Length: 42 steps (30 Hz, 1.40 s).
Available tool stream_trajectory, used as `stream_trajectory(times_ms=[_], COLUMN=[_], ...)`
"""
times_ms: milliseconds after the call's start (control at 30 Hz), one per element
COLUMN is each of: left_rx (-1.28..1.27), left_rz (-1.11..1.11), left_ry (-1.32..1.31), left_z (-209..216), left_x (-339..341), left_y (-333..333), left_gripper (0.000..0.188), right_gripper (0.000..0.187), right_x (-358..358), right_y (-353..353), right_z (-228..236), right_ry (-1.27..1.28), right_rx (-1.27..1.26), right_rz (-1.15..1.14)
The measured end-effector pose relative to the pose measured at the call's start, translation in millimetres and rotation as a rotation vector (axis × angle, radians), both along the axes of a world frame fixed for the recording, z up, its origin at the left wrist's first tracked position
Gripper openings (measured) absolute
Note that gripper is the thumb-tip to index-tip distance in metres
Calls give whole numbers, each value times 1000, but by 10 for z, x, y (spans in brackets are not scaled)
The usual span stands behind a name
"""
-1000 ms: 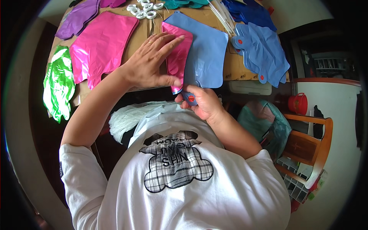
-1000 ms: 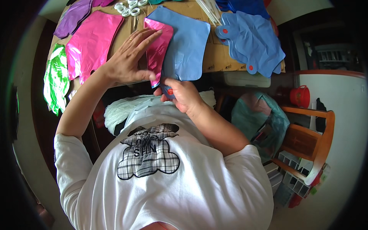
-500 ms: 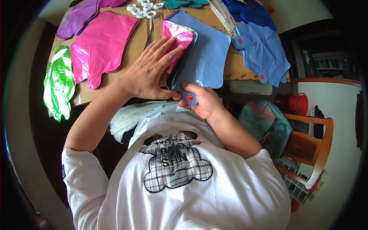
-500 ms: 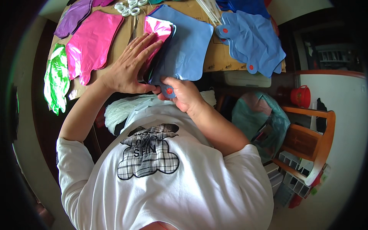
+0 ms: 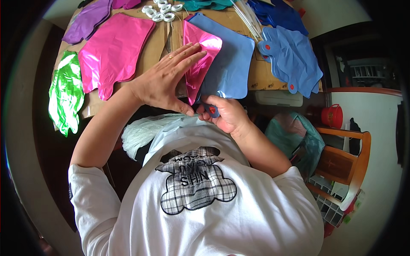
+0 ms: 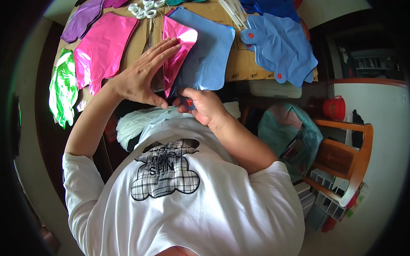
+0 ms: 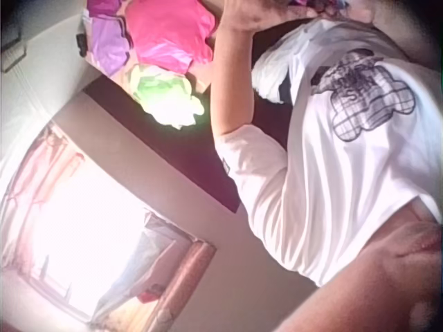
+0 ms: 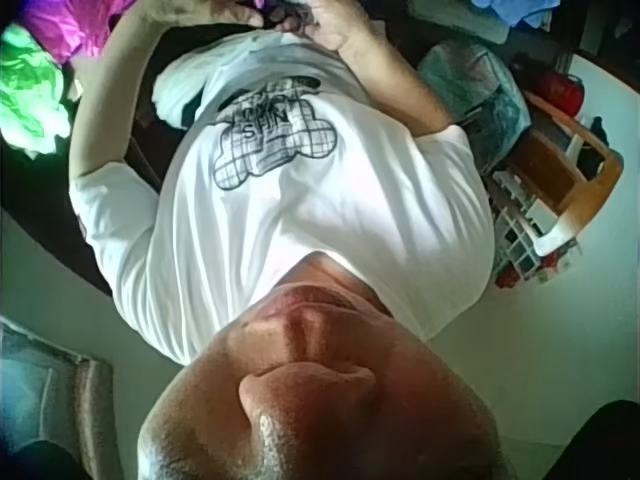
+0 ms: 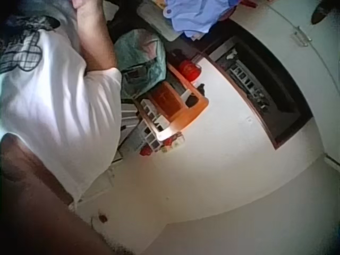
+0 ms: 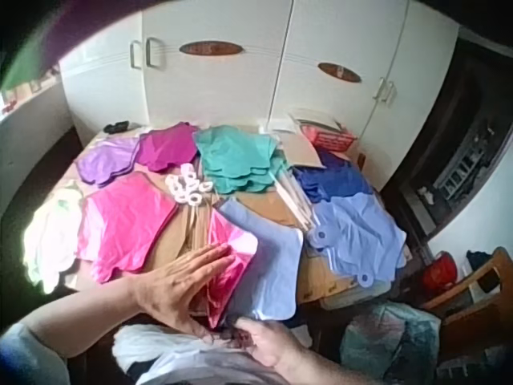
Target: Sorting and inspecting colorful deflated foil balloons on a workbench.
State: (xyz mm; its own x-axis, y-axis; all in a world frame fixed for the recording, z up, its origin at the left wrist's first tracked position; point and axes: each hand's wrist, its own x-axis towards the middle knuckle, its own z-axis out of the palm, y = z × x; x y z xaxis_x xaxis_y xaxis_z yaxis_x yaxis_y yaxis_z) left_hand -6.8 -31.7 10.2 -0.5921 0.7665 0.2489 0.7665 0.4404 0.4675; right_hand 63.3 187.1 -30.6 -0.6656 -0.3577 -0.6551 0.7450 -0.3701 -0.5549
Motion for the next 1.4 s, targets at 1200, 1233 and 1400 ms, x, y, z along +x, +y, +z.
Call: stream_trajectory(times_ms=[1200,1233,1400], left_rx=[-28,-22,-43], left_rz=[140,136,145], left_ry=[225,211,258], left_z=[-169,-165,-172], left_x=[-281,-281,-281], left_y=[-17,-16,-6], left_gripper=[68,67,67], right_gripper=[22,20,20], right_x=[-28,-29,-35], right_y=[28,25,23], right_z=[-6,2,-5], right_ry=[45,45,43], right_rx=[38,36,51], right_rz=[50,45,65])
